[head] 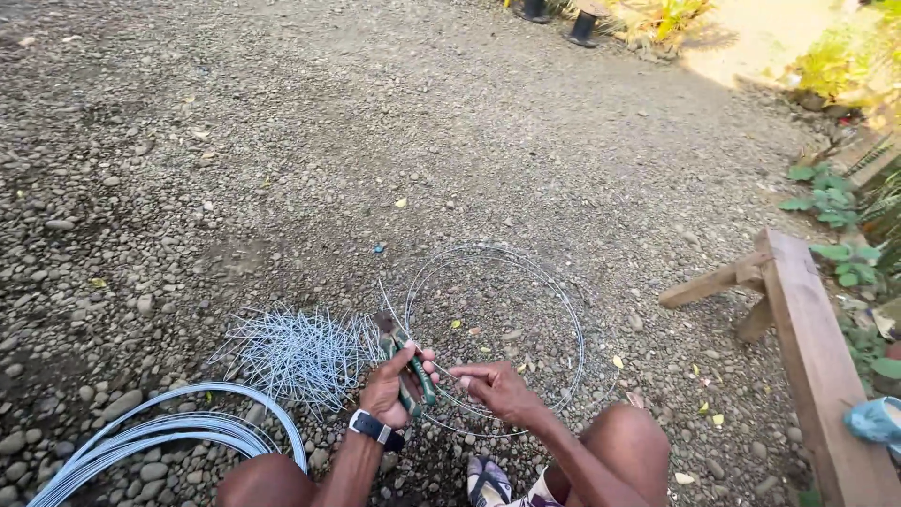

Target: Cutting a coil of thin metal wire into small segments using pliers

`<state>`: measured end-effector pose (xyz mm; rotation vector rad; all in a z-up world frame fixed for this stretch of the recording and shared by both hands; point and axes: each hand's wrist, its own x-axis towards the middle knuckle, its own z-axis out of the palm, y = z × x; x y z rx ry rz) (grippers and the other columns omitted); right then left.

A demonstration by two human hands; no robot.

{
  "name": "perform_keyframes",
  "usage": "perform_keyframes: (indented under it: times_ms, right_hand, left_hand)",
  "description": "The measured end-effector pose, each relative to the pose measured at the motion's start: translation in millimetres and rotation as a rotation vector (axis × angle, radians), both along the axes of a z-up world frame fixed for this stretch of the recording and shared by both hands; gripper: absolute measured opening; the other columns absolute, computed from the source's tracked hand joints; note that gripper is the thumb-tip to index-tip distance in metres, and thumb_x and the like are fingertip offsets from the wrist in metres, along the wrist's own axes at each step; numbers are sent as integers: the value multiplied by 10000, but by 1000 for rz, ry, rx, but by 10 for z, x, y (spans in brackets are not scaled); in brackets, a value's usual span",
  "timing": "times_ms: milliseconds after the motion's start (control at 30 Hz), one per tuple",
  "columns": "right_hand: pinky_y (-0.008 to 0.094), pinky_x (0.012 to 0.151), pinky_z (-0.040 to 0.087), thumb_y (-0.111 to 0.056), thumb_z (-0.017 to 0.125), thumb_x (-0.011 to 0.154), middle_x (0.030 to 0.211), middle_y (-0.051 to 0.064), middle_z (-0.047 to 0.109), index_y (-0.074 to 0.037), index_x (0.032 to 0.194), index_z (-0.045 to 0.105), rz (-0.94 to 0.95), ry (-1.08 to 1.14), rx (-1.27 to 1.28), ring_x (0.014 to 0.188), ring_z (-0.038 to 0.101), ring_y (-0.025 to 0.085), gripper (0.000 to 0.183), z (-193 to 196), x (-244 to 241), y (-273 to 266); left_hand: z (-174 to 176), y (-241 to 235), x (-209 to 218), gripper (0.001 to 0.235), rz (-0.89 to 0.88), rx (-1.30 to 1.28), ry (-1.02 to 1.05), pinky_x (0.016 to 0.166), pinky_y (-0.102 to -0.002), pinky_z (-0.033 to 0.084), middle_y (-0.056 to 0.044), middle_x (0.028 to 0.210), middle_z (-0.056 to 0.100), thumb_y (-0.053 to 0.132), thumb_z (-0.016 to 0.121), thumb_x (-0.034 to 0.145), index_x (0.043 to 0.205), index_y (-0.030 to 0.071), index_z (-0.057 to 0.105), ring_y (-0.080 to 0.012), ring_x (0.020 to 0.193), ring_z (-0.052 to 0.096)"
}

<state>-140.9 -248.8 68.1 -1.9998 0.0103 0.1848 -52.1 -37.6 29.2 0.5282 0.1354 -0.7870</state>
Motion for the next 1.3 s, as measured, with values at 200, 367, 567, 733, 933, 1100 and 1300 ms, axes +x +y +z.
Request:
perform_keyframes:
  times_ms: [200, 367, 567, 733, 933, 1100, 1300]
  right_hand:
    - [260, 441, 341, -294, 673, 908, 792, 35, 690, -177, 1197, 792, -107, 44, -85, 519, 409, 96, 334, 159, -83, -109]
    - [255, 336, 281, -383, 670, 885, 560, 6, 638, -181, 1174, 813, -128, -22, -102, 393, 353, 81, 381, 289, -95, -180]
    - [317, 654, 539, -93, 777, 862, 847, 142, 812, -102, 1114, 827, -85, -217, 82, 742, 616, 128, 257, 226, -160, -87]
    - [255, 378, 259, -200, 731, 853, 554, 49, 696, -123, 1192, 802, -64, 9, -105, 412, 372, 84, 355, 380, -158, 58]
    - [339, 852, 668, -246, 753, 807, 1331, 92, 733, -236, 1115, 812, -48, 43, -153, 1092, 783, 231, 314, 309, -161, 89]
    - [279, 389, 309, -275, 744, 848, 551, 55, 648, -170, 1176, 841, -3, 159, -120, 443, 397, 131, 358, 136, -179, 23]
    - [234, 306, 361, -283, 746, 818, 579, 4, 724, -133, 769, 786, 132, -198, -436, 392, 459, 82, 163, 61, -131, -388]
  left_hand:
    - [-21, -181, -43, 305, -16, -27, 51, 551, -355, 597, -109, 764, 692, 277, 719, 894, 1017, -1, 689, -258, 622, 689]
    - [-133, -377, -18, 273, -29, -210, -20, 638, -343, 596, -119, 927, 698, 215, 734, 896, 1065, 19, 649, -222, 718, 663]
    - [147, -281, -210, 185, 121, -68, 15, 692, -395, 676, -112, 890, 759, 246, 739, 926, 945, 73, 677, -196, 739, 748]
    - [352, -58, -301, 249, 102, -116, -116, 633, -347, 636, -107, 849, 716, 201, 774, 891, 978, -3, 660, -179, 656, 688]
    - [401, 113, -405, 271, 66, -113, -170, 647, -340, 610, -88, 796, 692, 268, 758, 918, 992, 24, 666, -214, 676, 692]
    - [344, 240, -466, 223, 114, -140, -120, 656, -368, 640, -85, 902, 723, 226, 762, 916, 975, 78, 606, -172, 690, 689]
    - [300, 454, -440, 271, 54, -55, -129, 614, -366, 621, -73, 864, 700, 243, 773, 887, 992, 88, 576, -169, 685, 666]
